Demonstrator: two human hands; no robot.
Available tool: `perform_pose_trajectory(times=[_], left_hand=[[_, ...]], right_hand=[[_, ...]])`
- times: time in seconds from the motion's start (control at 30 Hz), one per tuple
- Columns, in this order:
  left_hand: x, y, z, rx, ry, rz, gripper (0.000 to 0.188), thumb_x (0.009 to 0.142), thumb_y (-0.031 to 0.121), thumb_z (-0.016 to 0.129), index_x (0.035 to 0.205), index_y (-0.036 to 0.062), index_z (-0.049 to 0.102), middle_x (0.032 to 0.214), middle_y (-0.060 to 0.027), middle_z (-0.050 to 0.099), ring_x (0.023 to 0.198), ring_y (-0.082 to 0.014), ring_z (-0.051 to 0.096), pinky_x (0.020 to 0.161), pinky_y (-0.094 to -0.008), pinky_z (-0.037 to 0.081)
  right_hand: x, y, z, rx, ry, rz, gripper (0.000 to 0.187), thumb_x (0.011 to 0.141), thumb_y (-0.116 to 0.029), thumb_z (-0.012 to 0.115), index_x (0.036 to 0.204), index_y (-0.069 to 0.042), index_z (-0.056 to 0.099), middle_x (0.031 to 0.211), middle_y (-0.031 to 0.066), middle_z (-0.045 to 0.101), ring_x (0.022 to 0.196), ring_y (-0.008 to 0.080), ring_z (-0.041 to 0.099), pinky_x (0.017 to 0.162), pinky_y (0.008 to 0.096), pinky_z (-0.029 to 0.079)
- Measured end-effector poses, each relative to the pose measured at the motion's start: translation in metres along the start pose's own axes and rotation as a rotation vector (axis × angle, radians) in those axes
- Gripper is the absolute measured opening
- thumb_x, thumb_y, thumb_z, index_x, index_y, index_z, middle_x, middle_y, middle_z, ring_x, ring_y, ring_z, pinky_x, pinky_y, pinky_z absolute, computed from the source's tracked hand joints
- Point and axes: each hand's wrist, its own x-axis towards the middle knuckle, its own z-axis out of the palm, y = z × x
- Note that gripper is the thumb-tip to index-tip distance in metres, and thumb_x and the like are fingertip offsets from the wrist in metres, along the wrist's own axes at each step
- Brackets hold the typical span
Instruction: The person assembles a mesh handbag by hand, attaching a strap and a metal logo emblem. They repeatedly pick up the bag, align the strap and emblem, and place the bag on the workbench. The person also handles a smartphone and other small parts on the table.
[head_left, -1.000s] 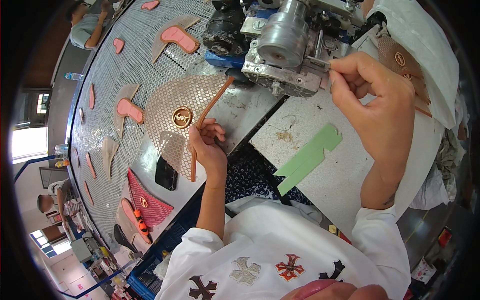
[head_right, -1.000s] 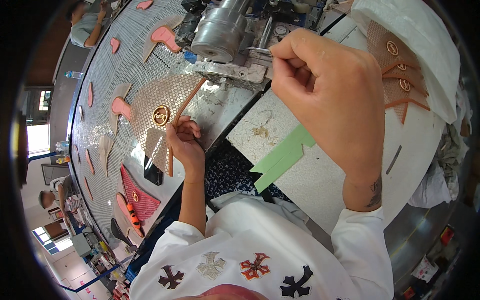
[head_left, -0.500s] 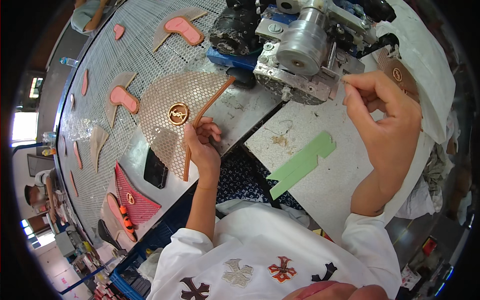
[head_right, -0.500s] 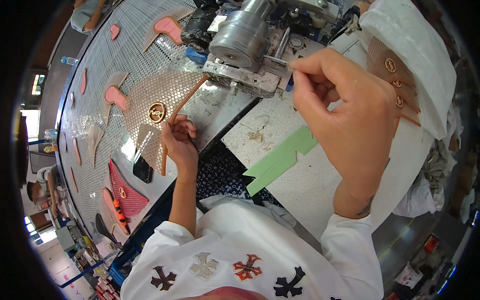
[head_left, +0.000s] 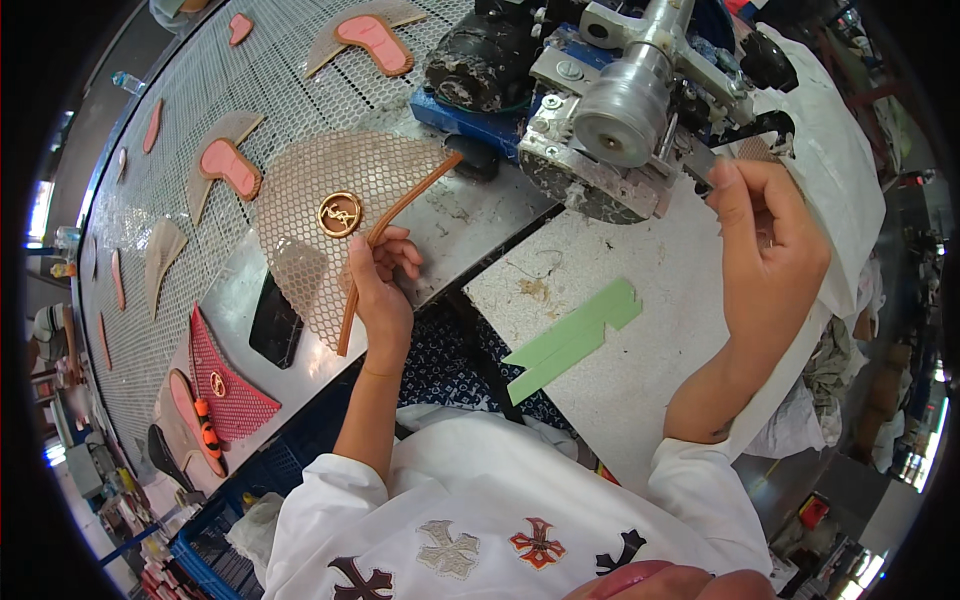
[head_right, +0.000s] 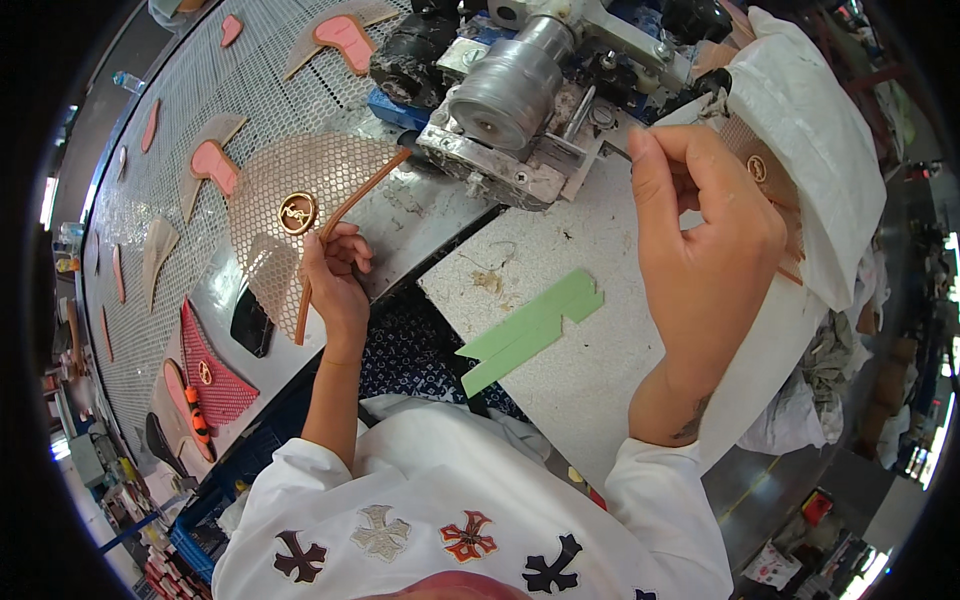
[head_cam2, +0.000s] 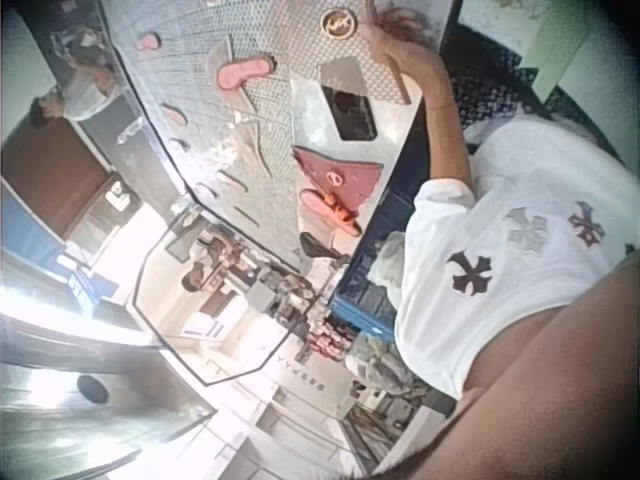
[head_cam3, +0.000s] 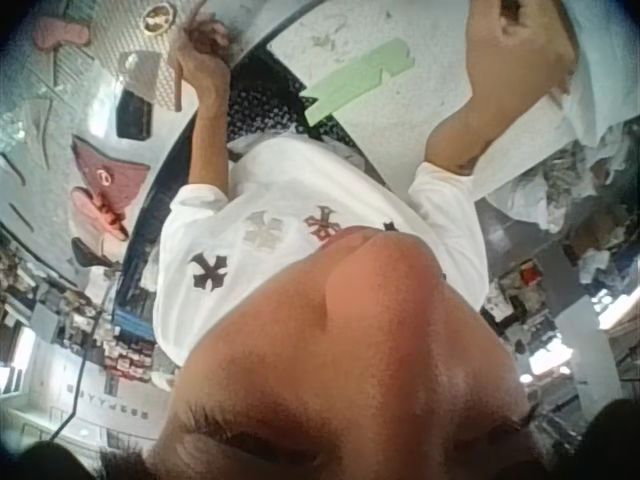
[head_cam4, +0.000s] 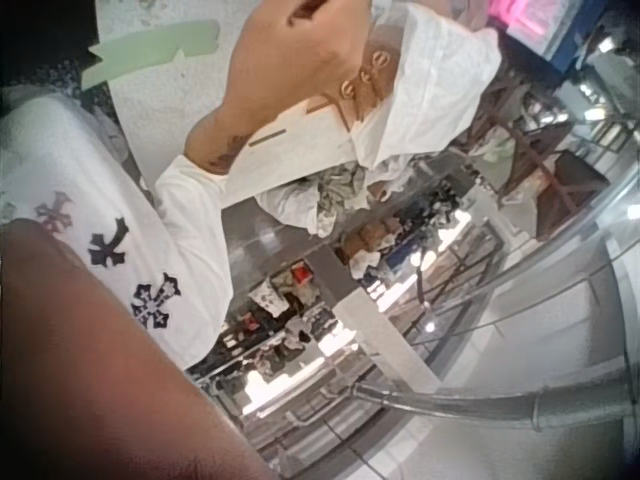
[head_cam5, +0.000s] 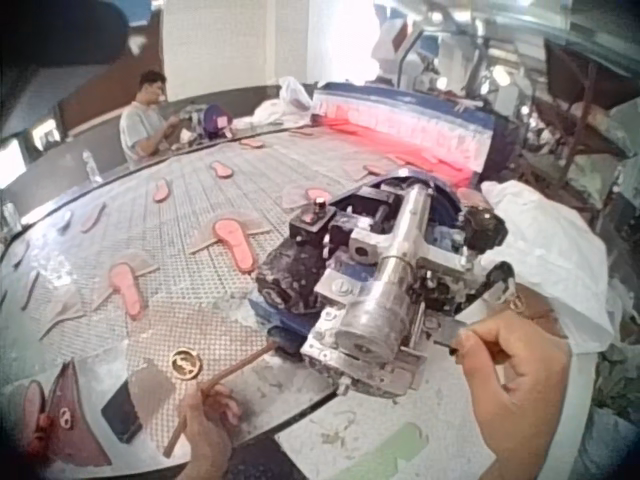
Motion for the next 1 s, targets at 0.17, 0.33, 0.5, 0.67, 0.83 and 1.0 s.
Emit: perform_pose_trajectory(times=[0.17, 0.33, 0.5, 0.67, 0.83, 1.0], left_hand=[[0.001, 0.000, 0.003, -0.016, 0.007, -0.006, 0.054, 0.111, 0.040, 0.030, 0.099, -0.0006, 0.064, 0.073, -0.0075, 0.062, 0.063, -0.0115, 0.051, 0.062, -0.0263, 0.041], [0.001, -0.001, 0.001, 0.002, -0.009, 0.009, 0.055, 0.111, 0.039, 0.029, 0.099, -0.0007, 0.064, 0.073, -0.0077, 0.062, 0.063, -0.0113, 0.050, 0.062, -0.0262, 0.041], [0.001, -0.003, 0.000, -0.001, -0.027, 0.009, 0.058, 0.112, 0.041, 0.026, 0.100, -0.0003, 0.065, 0.074, -0.0062, 0.063, 0.064, -0.0097, 0.051, 0.065, -0.0247, 0.042], [0.001, -0.004, -0.001, 0.004, -0.020, 0.004, 0.057, 0.111, 0.041, 0.027, 0.100, -0.0003, 0.065, 0.074, -0.0064, 0.062, 0.064, -0.0103, 0.050, 0.065, -0.0253, 0.041], [0.001, -0.002, 0.003, 0.001, 0.010, 0.003, 0.054, 0.111, 0.039, 0.029, 0.099, -0.0006, 0.065, 0.072, -0.0073, 0.062, 0.062, -0.0109, 0.050, 0.062, -0.0258, 0.041], [0.003, -0.003, 0.004, 0.001, 0.003, 0.007, 0.055, 0.111, 0.040, 0.029, 0.099, -0.0009, 0.065, 0.072, -0.0072, 0.062, 0.062, -0.0107, 0.050, 0.061, -0.0254, 0.041]], right_hand=[[-0.001, -0.009, 0.014, 0.034, 0.038, -0.174, 0.010, 0.085, 0.000, 0.072, 0.094, -0.003, 0.070, 0.081, 0.0039, 0.067, 0.066, 0.0141, 0.060, 0.060, 0.0269, 0.048], [-0.003, -0.013, 0.024, 0.005, 0.040, -0.255, 0.014, 0.081, 0.002, 0.074, 0.092, -0.005, 0.070, 0.081, 0.0035, 0.066, 0.069, 0.0163, 0.058, 0.059, 0.0285, 0.047], [-0.001, -0.009, 0.026, 0.017, 0.073, -0.300, 0.013, 0.079, 0.002, 0.077, 0.087, -0.005, 0.069, 0.079, 0.0035, 0.065, 0.065, 0.0165, 0.055, 0.055, 0.0294, 0.044], [0.000, -0.009, 0.025, 0.052, 0.075, -0.322, 0.013, 0.077, 0.004, 0.077, 0.083, -0.004, 0.068, 0.077, 0.0036, 0.065, 0.064, 0.0162, 0.055, 0.053, 0.0276, 0.043], [0.002, -0.007, 0.024, 0.032, 0.073, -0.359, 0.015, 0.075, 0.006, 0.075, 0.084, -0.003, 0.069, 0.078, 0.0038, 0.066, 0.065, 0.0154, 0.056, 0.054, 0.0269, 0.045], [0.002, -0.004, 0.021, 0.057, 0.047, -0.354, 0.016, 0.074, 0.008, 0.074, 0.086, -0.002, 0.069, 0.076, 0.0044, 0.066, 0.061, 0.0154, 0.057, 0.055, 0.0275, 0.046]])
